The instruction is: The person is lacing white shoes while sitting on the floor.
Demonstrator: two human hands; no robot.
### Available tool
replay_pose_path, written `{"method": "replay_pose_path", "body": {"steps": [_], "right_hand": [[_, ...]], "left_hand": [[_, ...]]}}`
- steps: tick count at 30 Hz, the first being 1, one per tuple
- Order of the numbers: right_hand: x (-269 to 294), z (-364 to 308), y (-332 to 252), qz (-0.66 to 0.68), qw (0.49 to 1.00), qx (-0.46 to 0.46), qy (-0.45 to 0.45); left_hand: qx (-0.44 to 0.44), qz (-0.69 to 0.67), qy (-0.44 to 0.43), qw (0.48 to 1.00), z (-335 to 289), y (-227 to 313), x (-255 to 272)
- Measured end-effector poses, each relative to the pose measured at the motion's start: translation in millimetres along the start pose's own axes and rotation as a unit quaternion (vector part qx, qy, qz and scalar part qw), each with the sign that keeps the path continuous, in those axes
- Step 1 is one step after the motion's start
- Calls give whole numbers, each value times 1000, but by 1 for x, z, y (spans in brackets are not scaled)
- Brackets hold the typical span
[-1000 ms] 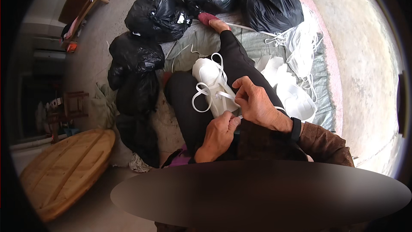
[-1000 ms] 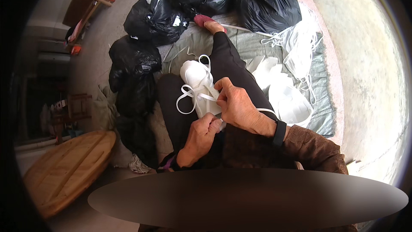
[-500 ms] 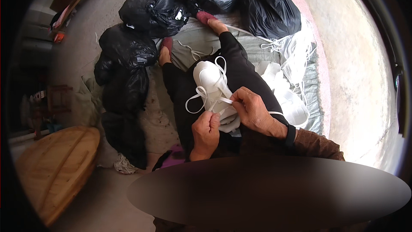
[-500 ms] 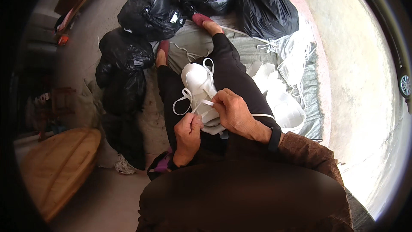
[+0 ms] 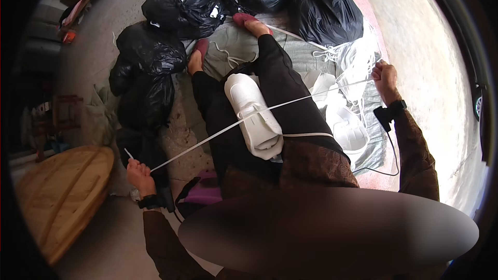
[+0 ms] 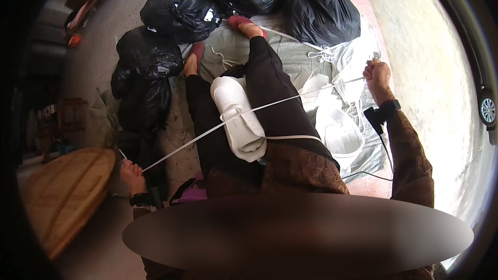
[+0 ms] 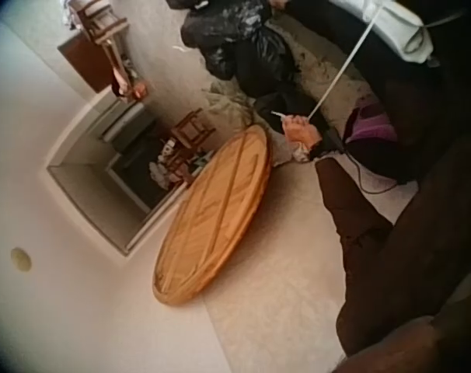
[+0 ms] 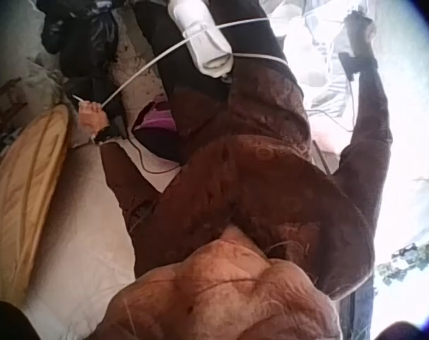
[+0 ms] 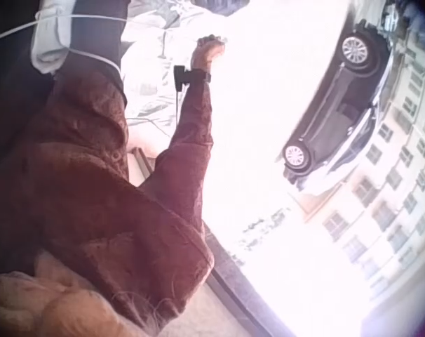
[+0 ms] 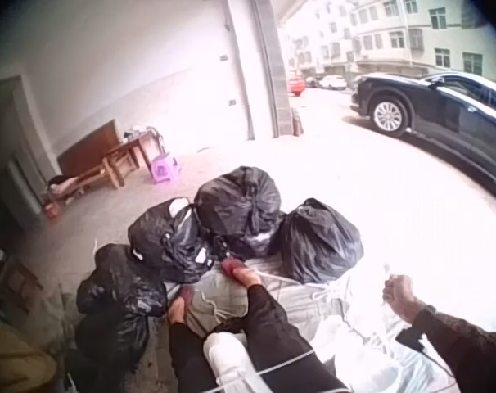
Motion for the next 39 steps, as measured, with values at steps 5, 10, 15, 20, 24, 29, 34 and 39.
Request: {"method": "replay_pose_path", "body": {"steps": [5, 10, 15, 20, 24, 29, 34, 39], "right_hand": [[-75, -68, 62, -318, 942, -4, -105], [-242, -188, 115, -407, 817, 127, -388], [-291, -214, 126, -490, 633, 339, -495], [-304, -198, 151, -508, 609, 219, -569], [-317, -198, 148, -545, 603, 304, -497], [-297, -221, 151, -566, 584, 341, -471], [-272, -249, 116, -599, 636, 190, -448], [-263, -252, 126, -486, 747, 137, -433]], "left_hand": [[-280, 598, 97, 744, -45, -29, -61], [-359, 329, -257, 835, -154, 10, -290], [-193, 310, -268, 891, -156, -34, -295], [-227, 379, -260, 858, -159, -33, -286], [-246, 346, -235, 874, -153, -31, -277], [-287, 263, -214, 896, -133, -17, -248], [-71, 228, -232, 943, -101, -42, -194], [246, -417, -284, 828, -27, -2, -64]]}}
Point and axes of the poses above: each hand's wrist, its own z-axis towards the middle knuckle, its own x-axis out of the back of the hand, y = z × x, the point moved 7 cm from there along z, towards the middle knuckle, and after that the axes turned 5 degrees about z, right-handed, at the moved point
